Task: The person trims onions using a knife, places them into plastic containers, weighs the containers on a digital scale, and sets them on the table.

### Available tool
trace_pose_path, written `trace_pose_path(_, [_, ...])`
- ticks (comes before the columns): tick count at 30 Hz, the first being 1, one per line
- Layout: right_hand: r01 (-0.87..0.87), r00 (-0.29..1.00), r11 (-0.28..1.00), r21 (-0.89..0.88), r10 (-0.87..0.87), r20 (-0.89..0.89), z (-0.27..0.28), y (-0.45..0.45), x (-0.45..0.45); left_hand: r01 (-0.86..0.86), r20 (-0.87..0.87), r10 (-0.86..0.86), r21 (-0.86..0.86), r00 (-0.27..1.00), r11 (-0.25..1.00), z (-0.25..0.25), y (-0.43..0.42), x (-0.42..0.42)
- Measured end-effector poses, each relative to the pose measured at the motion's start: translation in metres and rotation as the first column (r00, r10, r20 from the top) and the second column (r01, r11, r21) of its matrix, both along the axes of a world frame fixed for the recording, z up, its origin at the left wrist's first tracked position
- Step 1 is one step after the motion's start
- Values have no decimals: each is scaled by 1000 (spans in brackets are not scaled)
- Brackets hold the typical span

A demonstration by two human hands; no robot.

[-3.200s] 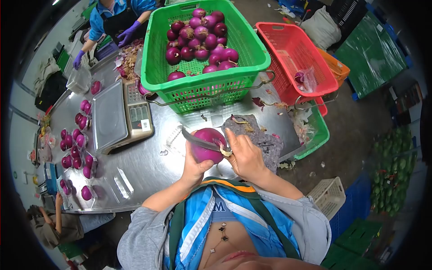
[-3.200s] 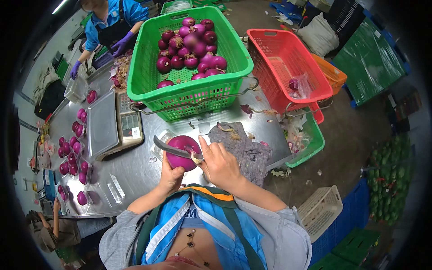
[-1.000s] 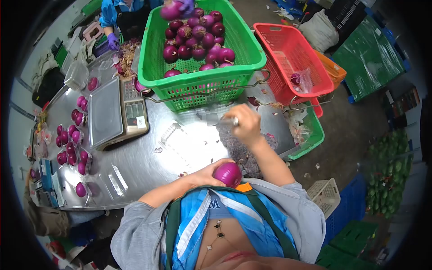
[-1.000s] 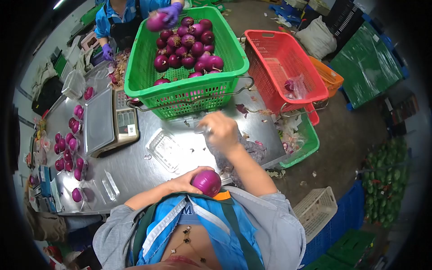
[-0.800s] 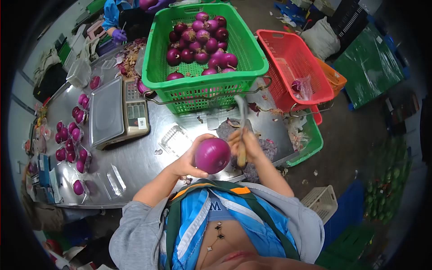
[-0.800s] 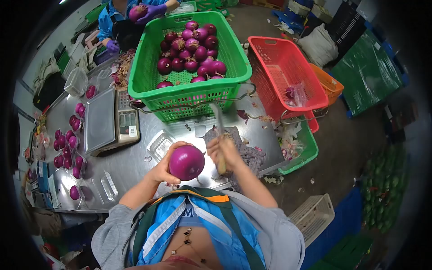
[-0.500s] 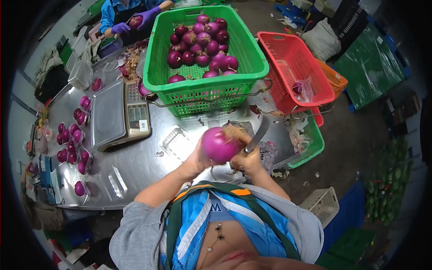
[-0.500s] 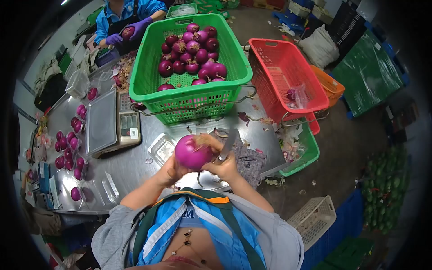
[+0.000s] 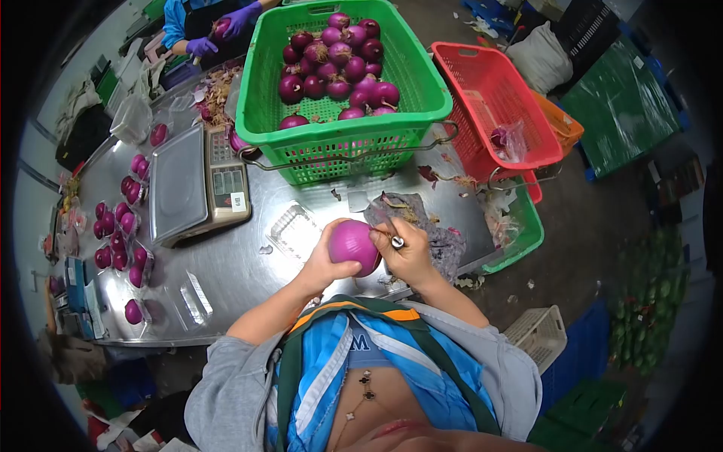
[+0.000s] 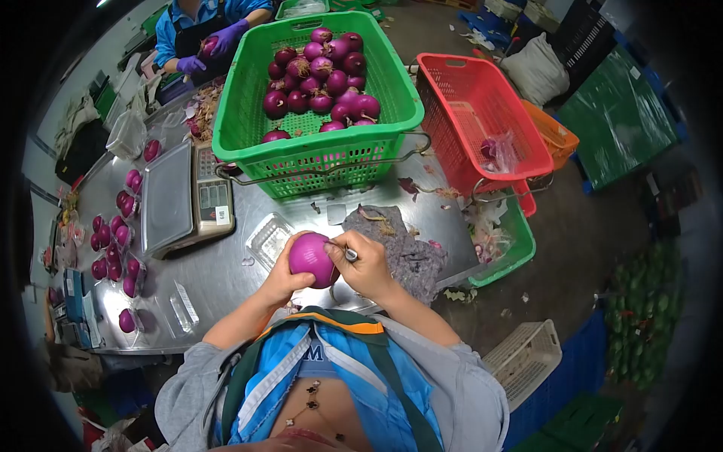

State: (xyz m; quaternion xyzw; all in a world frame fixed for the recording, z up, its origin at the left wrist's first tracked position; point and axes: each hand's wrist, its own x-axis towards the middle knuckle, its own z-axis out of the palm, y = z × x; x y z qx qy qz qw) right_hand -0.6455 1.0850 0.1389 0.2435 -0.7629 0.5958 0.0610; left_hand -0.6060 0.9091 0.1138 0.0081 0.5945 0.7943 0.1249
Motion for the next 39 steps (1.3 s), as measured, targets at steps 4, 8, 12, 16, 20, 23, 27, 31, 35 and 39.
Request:
trace_pose_path(4, [126, 909, 935, -331, 24, 415, -5, 3, -11, 19, 97, -44, 246, 994, 969, -7, -2, -3])
trace_pose_path(8, [42, 978, 999, -31, -35, 205, -5, 28, 1, -75, 107, 48, 270, 993, 960, 3, -7, -2])
trace_pose_path(12, [21, 989, 938, 347, 32, -146, 7, 29, 12, -83, 58, 71, 243, 996, 967, 3, -4, -2])
trace_pose_path(16, [53, 956, 887, 460, 87, -279, 11, 20, 16, -24, -5, 26, 189, 1000, 982, 3, -1, 0])
trace_pose_path(20, [65, 944, 875, 481, 102, -313, 12, 19, 16, 7, -73, -1, 75, 997, 997, 5, -6, 2])
trace_pose_path(23, [51, 924, 873, 484, 143, -355, 14, 20, 19, 24, -172, -24, 1, 985, 1000, -2, -9, 3])
trace_pose_path(27, [274, 932, 719, 639, -36, -359, -28, 46, 5, 155, -268, -121, 108, 956, 982, -6, -14, 12])
trace_pose_path(31, [352, 936, 839, 415, -322, -143, -34, 52, -2, 51, -55, -41, 211, 998, 976, -8, -20, 7])
trace_pose_path(35, [224, 896, 903, 368, -339, 287, -105, 53, -31, -212, -14, 221, 226, 975, 951, -35, -67, 30])
trace_pose_path(39, [269, 855, 775, 573, -465, 228, -147, 80, -18, -603, -190, 644, -609, 741, 515, -67, -197, 97])
